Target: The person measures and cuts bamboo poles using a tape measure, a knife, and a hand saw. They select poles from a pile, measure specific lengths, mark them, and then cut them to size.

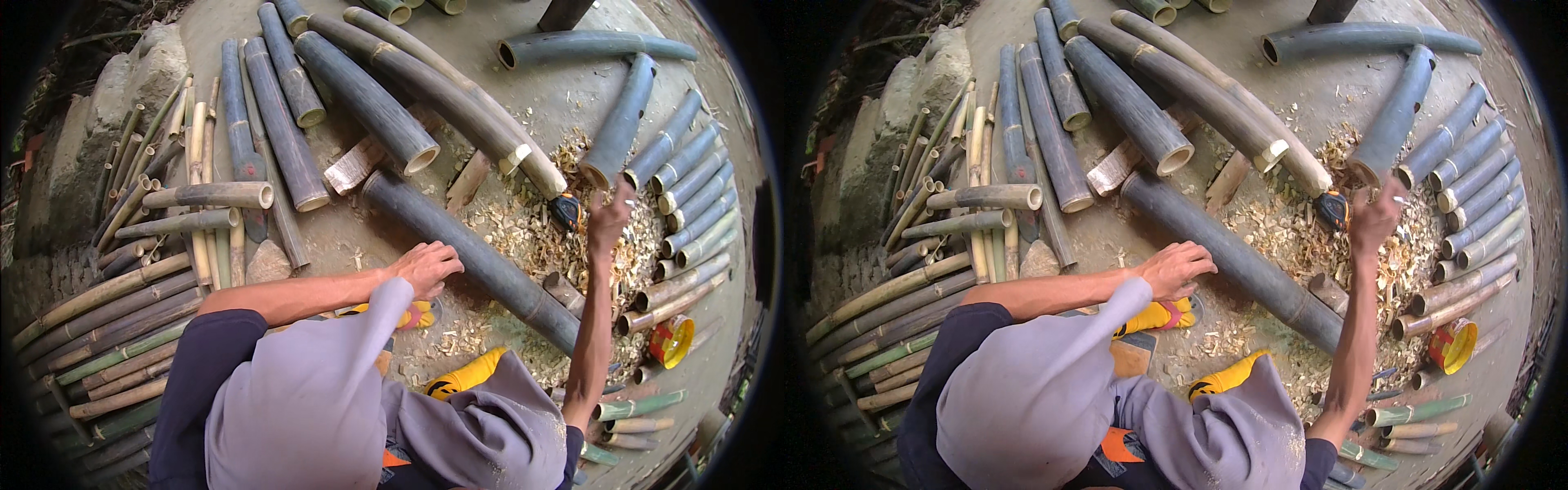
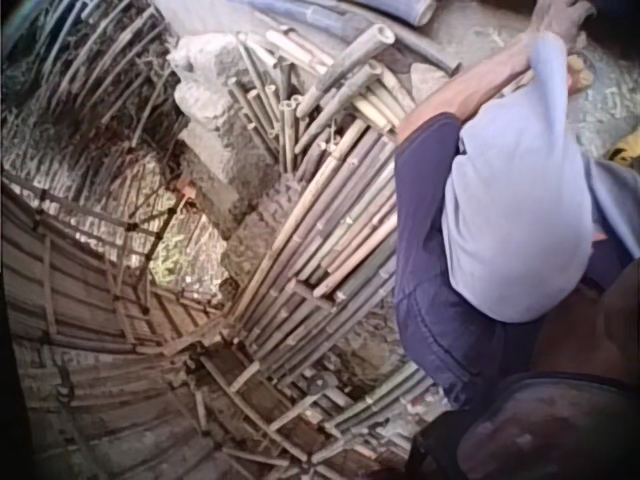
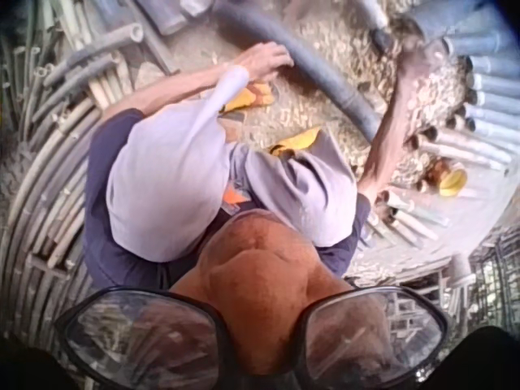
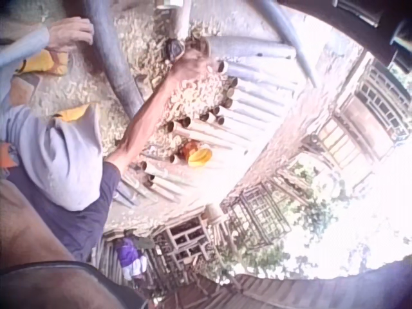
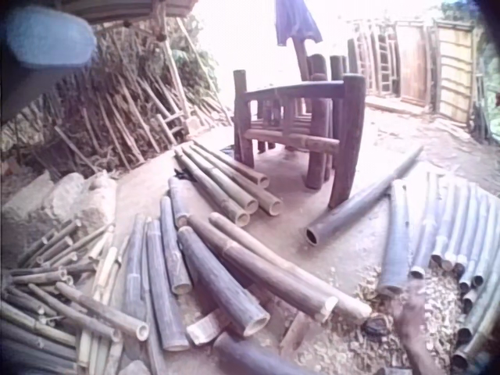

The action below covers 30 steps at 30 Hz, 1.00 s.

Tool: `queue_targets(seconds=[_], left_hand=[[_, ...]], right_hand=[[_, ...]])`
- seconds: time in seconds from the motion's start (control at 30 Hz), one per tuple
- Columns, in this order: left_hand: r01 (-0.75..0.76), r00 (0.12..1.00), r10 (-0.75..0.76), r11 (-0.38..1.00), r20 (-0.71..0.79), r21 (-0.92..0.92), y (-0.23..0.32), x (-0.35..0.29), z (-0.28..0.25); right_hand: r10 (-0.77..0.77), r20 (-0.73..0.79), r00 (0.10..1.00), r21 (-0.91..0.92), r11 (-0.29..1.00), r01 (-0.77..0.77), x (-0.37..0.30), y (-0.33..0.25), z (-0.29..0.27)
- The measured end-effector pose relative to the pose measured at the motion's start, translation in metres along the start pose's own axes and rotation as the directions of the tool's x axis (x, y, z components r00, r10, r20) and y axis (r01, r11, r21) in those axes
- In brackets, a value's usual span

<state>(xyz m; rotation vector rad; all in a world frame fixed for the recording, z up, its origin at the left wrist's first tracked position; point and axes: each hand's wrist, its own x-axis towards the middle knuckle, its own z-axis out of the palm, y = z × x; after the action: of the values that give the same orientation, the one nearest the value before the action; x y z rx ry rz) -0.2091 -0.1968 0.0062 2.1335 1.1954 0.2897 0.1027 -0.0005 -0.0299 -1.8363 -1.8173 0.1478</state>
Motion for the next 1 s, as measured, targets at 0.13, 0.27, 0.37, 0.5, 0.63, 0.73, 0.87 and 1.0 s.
queue_targets(seconds=[0.13, 0.27, 0.37, 0.5, 0.63, 0.73, 0.87, 1.0], left_hand=[[0.001, 1.000, -0.002, 0.999, -0.019, -0.035, -0.005, 0.008, -0.003], [-0.037, 0.999, 0.037, 0.996, -0.002, -0.083, -0.007, 0.010, -0.002], [-0.133, 0.985, 0.117, 0.983, -0.123, -0.125, -0.005, 0.018, -0.006], [-0.129, 0.920, 0.070, 0.983, -0.386, -0.130, -0.013, 0.016, -0.027], [-0.004, 0.836, -0.012, 1.000, -0.548, -0.028, -0.036, 0.008, -0.072], [0.157, 0.737, -0.194, 0.981, -0.647, -0.116, -0.073, -0.012, -0.103], [0.312, 0.525, -0.422, 0.903, -0.739, -0.295, -0.126, -0.027, -0.144], [0.535, 0.404, -0.458, 0.820, -0.792, -0.201, -0.211, -0.033, -0.215]], right_hand=[[-0.110, 0.339, 0.935, -0.098, 0.984, 0.151, -0.048, -0.008, 0.024], [-0.029, 0.361, 0.932, -0.078, 0.995, 0.061, -0.053, 0.005, 0.028], [0.052, 0.360, 0.931, -0.063, 0.998, -0.032, -0.057, 0.016, 0.022], [0.124, 0.222, 0.967, 0.094, 0.985, -0.148, -0.079, 0.005, -0.012], [0.477, 0.334, 0.813, 0.549, 0.603, -0.579, -0.116, 0.012, -0.063], [0.499, 0.492, 0.713, 0.711, 0.243, -0.660, -0.156, -0.021, -0.107], [0.311, 0.513, 0.800, 0.566, 0.578, -0.588, -0.250, 0.031, -0.109], [0.327, 0.534, 0.779, 0.271, 0.807, -0.524, -0.300, 0.011, -0.102]])
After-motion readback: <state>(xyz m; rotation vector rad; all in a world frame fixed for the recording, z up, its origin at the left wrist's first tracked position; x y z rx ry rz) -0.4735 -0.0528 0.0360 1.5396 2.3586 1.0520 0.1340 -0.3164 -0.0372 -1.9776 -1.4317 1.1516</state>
